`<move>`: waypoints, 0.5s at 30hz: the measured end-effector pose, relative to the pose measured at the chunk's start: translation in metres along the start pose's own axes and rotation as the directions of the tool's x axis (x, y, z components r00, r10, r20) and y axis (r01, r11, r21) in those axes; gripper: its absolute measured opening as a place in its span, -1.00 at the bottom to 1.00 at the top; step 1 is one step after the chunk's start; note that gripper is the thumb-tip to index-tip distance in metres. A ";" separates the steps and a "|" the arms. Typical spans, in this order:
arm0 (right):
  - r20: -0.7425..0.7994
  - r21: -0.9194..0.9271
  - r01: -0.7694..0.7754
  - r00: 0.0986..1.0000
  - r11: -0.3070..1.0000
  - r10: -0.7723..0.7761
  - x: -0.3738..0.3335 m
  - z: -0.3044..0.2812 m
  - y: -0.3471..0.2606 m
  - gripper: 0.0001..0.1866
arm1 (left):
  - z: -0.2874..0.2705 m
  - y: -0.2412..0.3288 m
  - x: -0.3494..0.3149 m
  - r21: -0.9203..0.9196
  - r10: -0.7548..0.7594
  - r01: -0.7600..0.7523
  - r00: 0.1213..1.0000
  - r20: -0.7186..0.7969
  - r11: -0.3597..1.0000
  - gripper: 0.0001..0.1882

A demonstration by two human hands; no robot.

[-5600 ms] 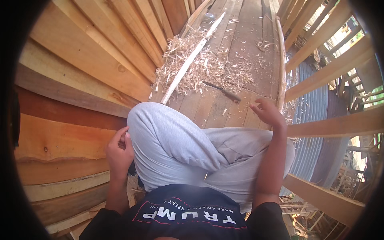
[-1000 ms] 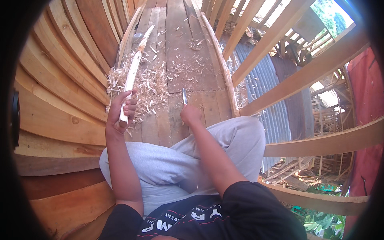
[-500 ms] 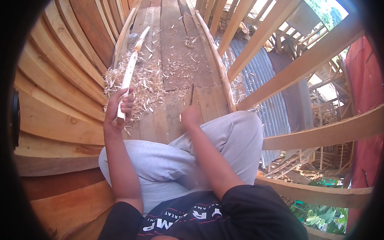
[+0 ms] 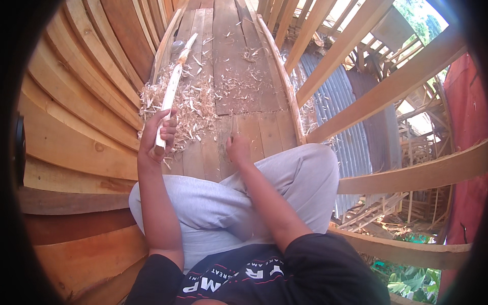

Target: The person sits cross-legged on a wooden floor and uses a knife to shave and shape a long, thin piece of wood. Wood shavings accumulate on the floor as the person repeatedly scrapes the surface of the wood.

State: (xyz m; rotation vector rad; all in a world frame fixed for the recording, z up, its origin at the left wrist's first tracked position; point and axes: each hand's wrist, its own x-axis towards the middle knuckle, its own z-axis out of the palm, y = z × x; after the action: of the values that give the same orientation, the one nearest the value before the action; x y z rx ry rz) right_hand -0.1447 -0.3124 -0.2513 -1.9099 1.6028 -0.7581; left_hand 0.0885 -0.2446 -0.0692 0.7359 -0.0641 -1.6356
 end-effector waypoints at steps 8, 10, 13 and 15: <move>0.375 -0.269 0.020 0.923 0.963 0.086 -0.027 0.005 0.007 -0.84 | 0.001 0.000 0.001 -0.006 0.021 -0.021 1.000 0.004 1.000 -0.73; 0.516 -0.166 0.114 0.856 0.980 -0.012 -0.032 0.013 -0.006 -0.84 | 0.002 0.000 0.002 -0.018 0.012 -0.012 1.000 0.017 1.000 -0.73; 0.447 -0.020 0.162 0.884 0.987 -0.136 -0.031 0.011 -0.025 -0.75 | 0.002 0.001 -0.001 -0.024 0.012 -0.011 1.000 0.018 1.000 -0.73; 0.327 -0.062 0.130 0.939 0.990 -0.103 -0.024 -0.004 -0.034 -0.69 | 0.001 0.002 -0.004 -0.020 0.026 -0.026 0.999 0.019 0.999 -0.74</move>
State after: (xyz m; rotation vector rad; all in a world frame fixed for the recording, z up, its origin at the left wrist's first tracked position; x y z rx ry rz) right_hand -0.1277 -0.2836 -0.2269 -2.0778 1.3460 -0.3997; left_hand 0.0896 -0.2416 -0.0656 0.7017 -0.0711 -1.6168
